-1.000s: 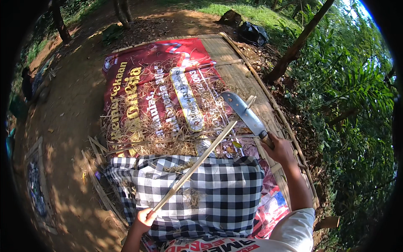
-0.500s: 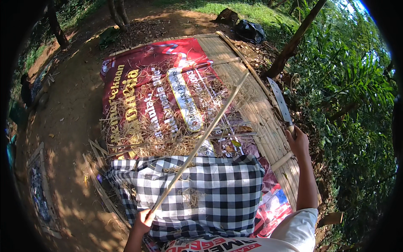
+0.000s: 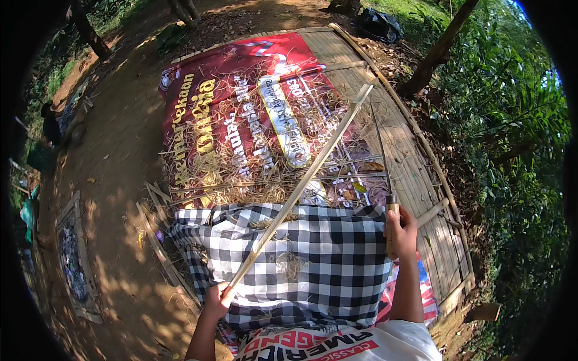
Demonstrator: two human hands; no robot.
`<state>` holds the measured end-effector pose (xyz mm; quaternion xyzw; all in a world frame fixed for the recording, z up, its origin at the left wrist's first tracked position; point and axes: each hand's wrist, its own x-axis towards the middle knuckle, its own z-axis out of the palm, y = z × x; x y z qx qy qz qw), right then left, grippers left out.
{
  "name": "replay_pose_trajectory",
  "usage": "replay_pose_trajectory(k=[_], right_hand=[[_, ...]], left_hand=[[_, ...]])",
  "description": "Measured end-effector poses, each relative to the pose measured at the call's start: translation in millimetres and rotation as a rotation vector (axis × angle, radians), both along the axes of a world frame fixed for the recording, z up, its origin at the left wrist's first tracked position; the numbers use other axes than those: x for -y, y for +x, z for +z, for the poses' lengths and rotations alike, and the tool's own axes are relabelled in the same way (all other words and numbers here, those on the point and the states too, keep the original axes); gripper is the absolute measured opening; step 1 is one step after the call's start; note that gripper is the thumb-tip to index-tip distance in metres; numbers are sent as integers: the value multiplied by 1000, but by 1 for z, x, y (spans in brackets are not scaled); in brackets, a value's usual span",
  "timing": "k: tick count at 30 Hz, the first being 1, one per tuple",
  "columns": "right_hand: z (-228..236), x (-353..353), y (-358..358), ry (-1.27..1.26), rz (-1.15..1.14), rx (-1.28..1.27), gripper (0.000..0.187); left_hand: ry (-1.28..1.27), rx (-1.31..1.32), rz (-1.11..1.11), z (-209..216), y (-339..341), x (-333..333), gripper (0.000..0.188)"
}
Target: The person shaves a thin strip of wood using a large knife by pulling the blade along the length of the wood while holding it against a covered wooden platform.
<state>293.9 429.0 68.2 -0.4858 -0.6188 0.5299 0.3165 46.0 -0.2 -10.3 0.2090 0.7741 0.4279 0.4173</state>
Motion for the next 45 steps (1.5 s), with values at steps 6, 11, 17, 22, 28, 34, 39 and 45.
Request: replay_pose_trajectory(k=[6,11,17,22,28,34,39,45], right_hand=[[3,12,-1,96,44,145,38],[1,17,0,29,-15,124,38],[-4,25,5,135,11,157,38],[-7,49,-3,272,130,184,40],[6,91,-29,265,488,312,50],[6,118,-63,483,840,426,58],[-6,105,-68,722,949,497,57],[-12,68,-71,914,1052,562,56]], left_hand=[[47,-18,67,2,7,-3,24],[1,-106,24,11,8,-8,22],[-33,-226,-9,10,11,-2,10],[-79,-413,23,29,16,-18,18],[-137,-371,-15,29,12,-18,19],[-58,-237,9,13,8,-11,19],[-26,-211,-3,13,4,-13,19],[10,-156,8,16,3,-11,18]])
